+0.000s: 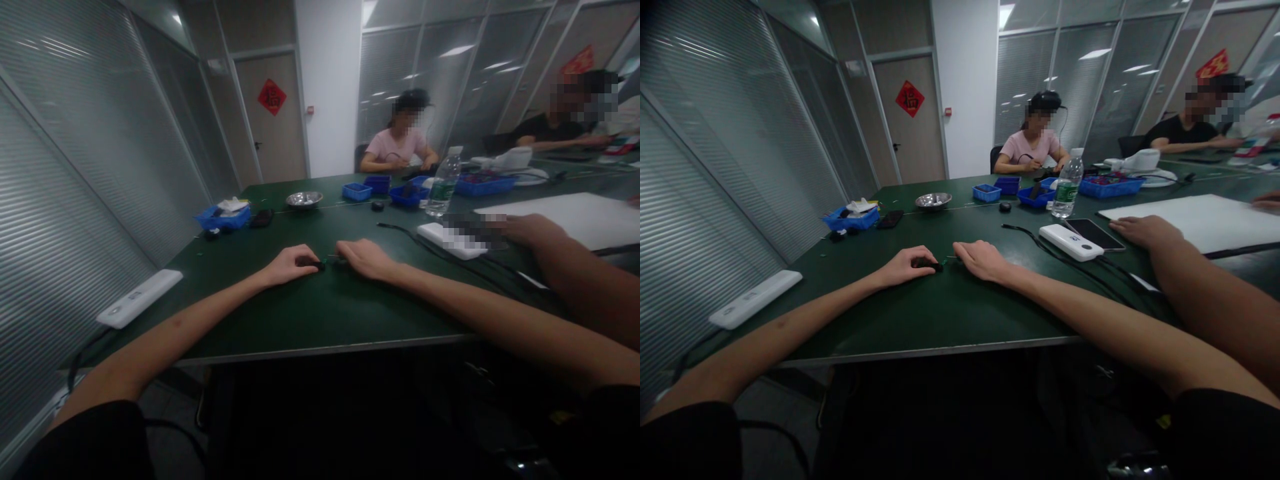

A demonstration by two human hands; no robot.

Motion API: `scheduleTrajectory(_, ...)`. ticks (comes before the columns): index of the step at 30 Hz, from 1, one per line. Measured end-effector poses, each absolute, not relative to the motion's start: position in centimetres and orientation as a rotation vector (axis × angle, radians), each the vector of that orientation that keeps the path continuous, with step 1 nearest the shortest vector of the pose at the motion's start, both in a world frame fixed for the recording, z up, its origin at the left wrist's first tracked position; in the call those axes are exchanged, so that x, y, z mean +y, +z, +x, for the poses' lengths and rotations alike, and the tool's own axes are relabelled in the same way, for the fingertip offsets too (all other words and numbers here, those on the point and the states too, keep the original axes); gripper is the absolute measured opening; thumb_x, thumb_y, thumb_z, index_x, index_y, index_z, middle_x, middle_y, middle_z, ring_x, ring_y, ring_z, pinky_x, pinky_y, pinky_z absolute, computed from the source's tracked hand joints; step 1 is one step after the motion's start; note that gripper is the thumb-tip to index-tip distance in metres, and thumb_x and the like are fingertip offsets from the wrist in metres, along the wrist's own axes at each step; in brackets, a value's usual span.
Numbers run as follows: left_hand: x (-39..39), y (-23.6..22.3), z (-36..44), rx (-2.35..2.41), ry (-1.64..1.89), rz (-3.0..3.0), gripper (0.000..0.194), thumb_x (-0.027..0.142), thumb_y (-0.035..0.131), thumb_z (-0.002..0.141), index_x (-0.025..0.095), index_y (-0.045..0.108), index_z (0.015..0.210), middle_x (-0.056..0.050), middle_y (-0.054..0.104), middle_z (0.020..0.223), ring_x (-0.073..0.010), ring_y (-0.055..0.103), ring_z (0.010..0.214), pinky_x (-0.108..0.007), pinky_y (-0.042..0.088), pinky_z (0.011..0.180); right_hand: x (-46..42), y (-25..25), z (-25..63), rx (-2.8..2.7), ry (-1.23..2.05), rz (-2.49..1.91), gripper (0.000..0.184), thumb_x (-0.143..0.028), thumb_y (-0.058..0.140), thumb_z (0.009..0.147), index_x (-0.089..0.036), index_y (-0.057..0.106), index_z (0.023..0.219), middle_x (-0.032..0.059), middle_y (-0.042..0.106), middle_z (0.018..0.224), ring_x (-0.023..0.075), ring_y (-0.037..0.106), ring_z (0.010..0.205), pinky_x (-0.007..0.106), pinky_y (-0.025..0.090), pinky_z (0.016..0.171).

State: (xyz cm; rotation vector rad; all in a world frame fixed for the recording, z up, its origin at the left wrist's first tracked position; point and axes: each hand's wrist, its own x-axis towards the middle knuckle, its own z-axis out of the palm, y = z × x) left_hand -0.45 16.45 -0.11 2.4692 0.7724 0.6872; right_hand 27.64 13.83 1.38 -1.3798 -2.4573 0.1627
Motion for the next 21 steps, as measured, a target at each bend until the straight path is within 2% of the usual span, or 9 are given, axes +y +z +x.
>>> scheduleTrajectory(3,16.1,-0.1,0.1,0.713,0.710,2.572,0.023,0.036,0.068,0.096,0.021,0.074,0.112,-0.010,0.068,0.129,-0.0238,0.062,0.116,-0.037,0.051,0.094,13.7,1.4,27.8,-2.414,0.209,-1.424,0.052,-0.039,0.020,0.110,-0.022,0.068,0.122,0.0075,0.075,0.098,0.0201,0.066,0.083,0.026,0.041,0.071)
scheduleTrajectory(6,15.7,-0.2,0.6,0.671,0.671,2.666,0.022,0.032,0.064,0.099,0.022,0.072,0.117,-0.008,0.069,0.131,-0.0234,0.061,0.122,-0.041,0.046,0.106,13.8,1.3,27.9,-2.373,0.257,-1.454,0.059,-0.034,0.016,0.110,-0.021,0.073,0.120,0.0079,0.076,0.102,0.0205,0.067,0.088,0.026,0.044,0.076)
scheduleTrajectory(9,15.1,-0.1,0.8,0.691,0.649,2.746,0.026,0.031,0.061,0.100,0.023,0.070,0.123,-0.008,0.071,0.125,-0.0234,0.063,0.118,-0.042,0.047,0.105,14.0,1.1,28.0,-2.336,0.278,-1.489,0.066,-0.030,0.012,0.109,-0.020,0.077,0.116,0.0084,0.077,0.100,0.0205,0.068,0.089,0.026,0.044,0.077)
scheduleTrajectory(14,14.8,0.4,0.7,0.714,0.629,2.840,0.026,0.030,0.058,0.102,0.022,0.069,0.124,-0.009,0.071,0.120,-0.0234,0.064,0.113,-0.041,0.049,0.101,14.2,1.5,28.0,-2.364,0.213,-1.541,0.051,-0.028,0.030,0.106,-0.024,0.079,0.118,0.0090,0.078,0.104,0.0225,0.069,0.095,0.026,0.044,0.075)
scheduleTrajectory(21,18.0,0.2,-2.3,0.962,0.608,2.910,0.028,0.033,0.057,0.100,0.019,0.069,0.121,-0.010,0.072,0.119,-0.0246,0.065,0.111,-0.042,0.051,0.100,13.7,2.5,27.7,-2.364,0.244,-1.619,0.053,-0.032,0.030,0.106,-0.020,0.081,0.117,0.0122,0.078,0.101,0.0221,0.068,0.090,0.025,0.042,0.071)
